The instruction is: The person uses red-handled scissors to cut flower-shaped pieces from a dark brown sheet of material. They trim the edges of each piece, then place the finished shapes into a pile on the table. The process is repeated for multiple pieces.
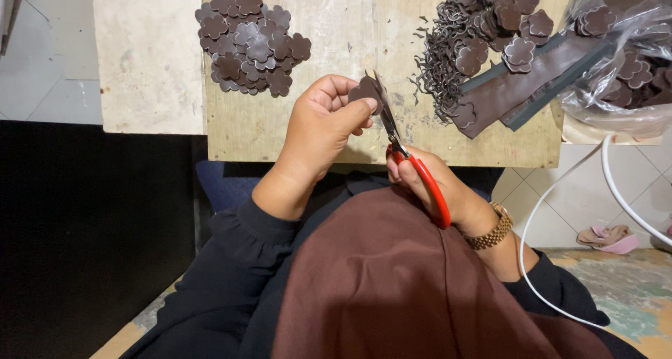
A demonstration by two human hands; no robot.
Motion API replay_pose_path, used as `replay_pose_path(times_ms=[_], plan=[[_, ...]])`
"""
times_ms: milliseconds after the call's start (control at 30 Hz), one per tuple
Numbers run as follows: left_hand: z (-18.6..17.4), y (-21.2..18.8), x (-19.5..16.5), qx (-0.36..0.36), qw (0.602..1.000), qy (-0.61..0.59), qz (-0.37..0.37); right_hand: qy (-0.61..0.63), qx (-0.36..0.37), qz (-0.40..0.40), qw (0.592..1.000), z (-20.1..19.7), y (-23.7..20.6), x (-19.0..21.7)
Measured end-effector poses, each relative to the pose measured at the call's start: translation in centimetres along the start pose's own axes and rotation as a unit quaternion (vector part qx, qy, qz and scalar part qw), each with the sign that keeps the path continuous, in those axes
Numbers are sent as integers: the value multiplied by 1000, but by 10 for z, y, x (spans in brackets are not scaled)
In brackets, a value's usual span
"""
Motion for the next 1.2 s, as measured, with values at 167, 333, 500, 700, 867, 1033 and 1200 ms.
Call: replay_pose_path(times_ms=[167, 333, 500, 700, 867, 1033, 1200], plan=[[0, 2, 4, 27, 999, 15, 25, -11, 18, -23, 1000, -2, 1, 1], [2, 2, 8, 31, 999, 16, 18, 5, 24, -61, 998, -1, 4, 1], [3, 3, 9, 29, 999, 4, 20, -35, 9, -37, 999, -3, 0, -3], [4, 3, 9, 30, 999, 9, 11, 22, 2, -6, 1000, -4, 0, -7], [3, 3, 9, 34, 999, -5, 6, 41, 12, -20, 999, -3, 0, -6], [4, 4, 9, 38, 999, -19, 5, 60, 13, -14, 998, -3, 0, -8], [4, 4, 6, 35, 999, -9, -8, 74, 16, -9, 997, -4, 1, -7]])
Point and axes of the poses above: each hand's wrist, its own y-axis towards the middle knuckle, its own z-axis out of the palm, x = y × z, the point moved 3 cm from there along y, towards the middle knuckle, and after that the axes turned 13 degrees about x, right-handed, at the moved point
